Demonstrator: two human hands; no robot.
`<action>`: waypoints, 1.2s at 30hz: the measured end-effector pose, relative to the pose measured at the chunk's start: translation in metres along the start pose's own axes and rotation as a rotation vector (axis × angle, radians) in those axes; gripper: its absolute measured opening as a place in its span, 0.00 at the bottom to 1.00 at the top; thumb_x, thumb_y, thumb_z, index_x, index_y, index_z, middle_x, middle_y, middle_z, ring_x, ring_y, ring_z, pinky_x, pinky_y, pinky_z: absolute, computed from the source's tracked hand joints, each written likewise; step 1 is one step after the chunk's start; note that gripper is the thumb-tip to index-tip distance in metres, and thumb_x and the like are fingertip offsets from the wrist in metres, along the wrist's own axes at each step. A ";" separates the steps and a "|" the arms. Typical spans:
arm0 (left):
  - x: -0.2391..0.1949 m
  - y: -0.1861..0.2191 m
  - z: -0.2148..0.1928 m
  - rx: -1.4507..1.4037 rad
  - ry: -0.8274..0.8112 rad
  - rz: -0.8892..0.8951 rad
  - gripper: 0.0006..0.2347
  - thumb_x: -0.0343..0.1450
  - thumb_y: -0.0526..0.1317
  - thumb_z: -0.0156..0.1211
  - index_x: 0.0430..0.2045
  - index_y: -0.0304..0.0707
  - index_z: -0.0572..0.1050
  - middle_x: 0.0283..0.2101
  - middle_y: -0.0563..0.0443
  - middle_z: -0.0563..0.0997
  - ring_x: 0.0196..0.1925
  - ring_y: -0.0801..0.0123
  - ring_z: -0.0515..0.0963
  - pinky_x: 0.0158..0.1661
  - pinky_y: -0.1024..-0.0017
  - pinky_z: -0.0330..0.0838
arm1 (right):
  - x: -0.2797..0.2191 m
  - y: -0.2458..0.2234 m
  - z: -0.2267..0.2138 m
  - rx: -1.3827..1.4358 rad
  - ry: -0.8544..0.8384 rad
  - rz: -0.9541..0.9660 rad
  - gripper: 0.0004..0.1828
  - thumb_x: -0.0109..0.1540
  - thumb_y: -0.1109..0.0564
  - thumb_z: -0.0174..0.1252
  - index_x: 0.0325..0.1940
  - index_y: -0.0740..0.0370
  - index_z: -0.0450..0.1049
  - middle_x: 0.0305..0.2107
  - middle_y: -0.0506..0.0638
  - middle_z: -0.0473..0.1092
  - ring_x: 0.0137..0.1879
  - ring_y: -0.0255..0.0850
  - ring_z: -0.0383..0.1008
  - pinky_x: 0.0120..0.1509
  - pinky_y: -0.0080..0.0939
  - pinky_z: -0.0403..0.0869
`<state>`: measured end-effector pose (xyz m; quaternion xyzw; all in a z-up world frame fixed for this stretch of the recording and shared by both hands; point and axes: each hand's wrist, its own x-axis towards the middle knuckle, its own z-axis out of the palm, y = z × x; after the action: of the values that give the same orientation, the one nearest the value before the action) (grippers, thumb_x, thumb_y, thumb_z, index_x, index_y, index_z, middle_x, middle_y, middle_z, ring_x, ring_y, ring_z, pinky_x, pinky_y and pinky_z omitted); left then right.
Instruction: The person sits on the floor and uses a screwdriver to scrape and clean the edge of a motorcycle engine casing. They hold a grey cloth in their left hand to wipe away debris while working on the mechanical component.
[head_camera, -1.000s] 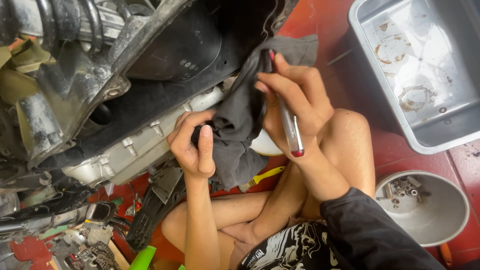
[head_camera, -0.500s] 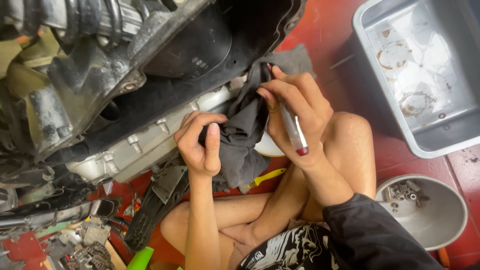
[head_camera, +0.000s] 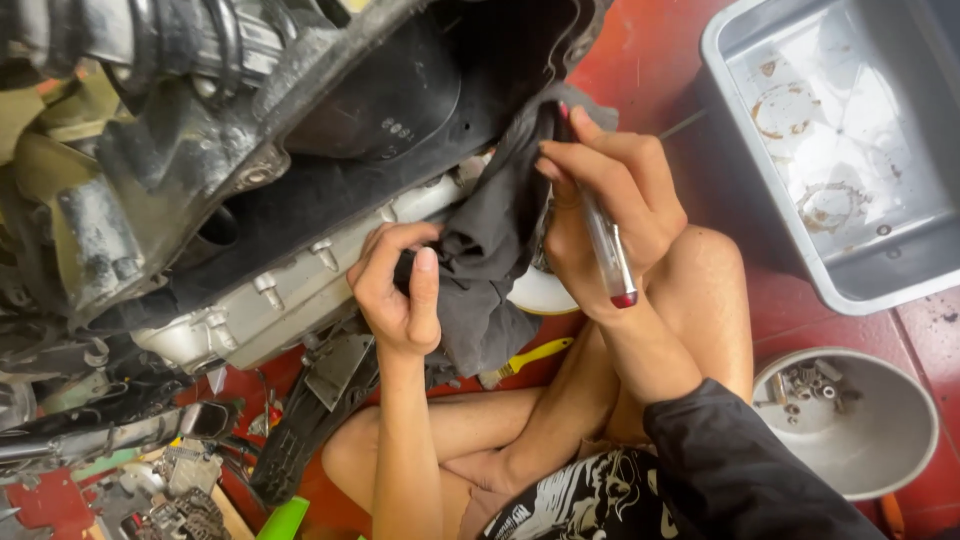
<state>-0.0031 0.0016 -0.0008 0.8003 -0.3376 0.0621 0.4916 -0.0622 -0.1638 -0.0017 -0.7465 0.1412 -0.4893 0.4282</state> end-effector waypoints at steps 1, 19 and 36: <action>0.001 0.001 0.000 0.000 -0.006 -0.012 0.10 0.70 0.36 0.49 0.34 0.24 0.75 0.35 0.41 0.79 0.35 0.61 0.72 0.43 0.69 0.68 | -0.001 -0.003 0.000 -0.004 -0.007 0.012 0.05 0.65 0.73 0.66 0.44 0.72 0.79 0.42 0.59 0.71 0.48 0.49 0.78 0.54 0.44 0.77; 0.007 0.003 -0.005 -0.016 -0.022 0.000 0.08 0.69 0.34 0.48 0.29 0.28 0.75 0.30 0.43 0.78 0.32 0.60 0.71 0.41 0.69 0.65 | -0.007 0.001 0.007 0.009 -0.109 0.038 0.10 0.62 0.78 0.66 0.43 0.72 0.77 0.38 0.58 0.70 0.53 0.53 0.79 0.58 0.47 0.78; 0.007 0.005 -0.010 -0.016 -0.024 0.010 0.06 0.70 0.32 0.49 0.28 0.29 0.75 0.30 0.44 0.77 0.31 0.60 0.69 0.39 0.68 0.65 | -0.011 -0.012 0.013 -0.025 -0.136 0.003 0.07 0.63 0.75 0.67 0.42 0.74 0.77 0.35 0.58 0.66 0.48 0.52 0.78 0.58 0.47 0.78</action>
<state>0.0015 0.0051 0.0112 0.7954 -0.3478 0.0524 0.4935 -0.0588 -0.1433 -0.0005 -0.7832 0.1190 -0.4351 0.4279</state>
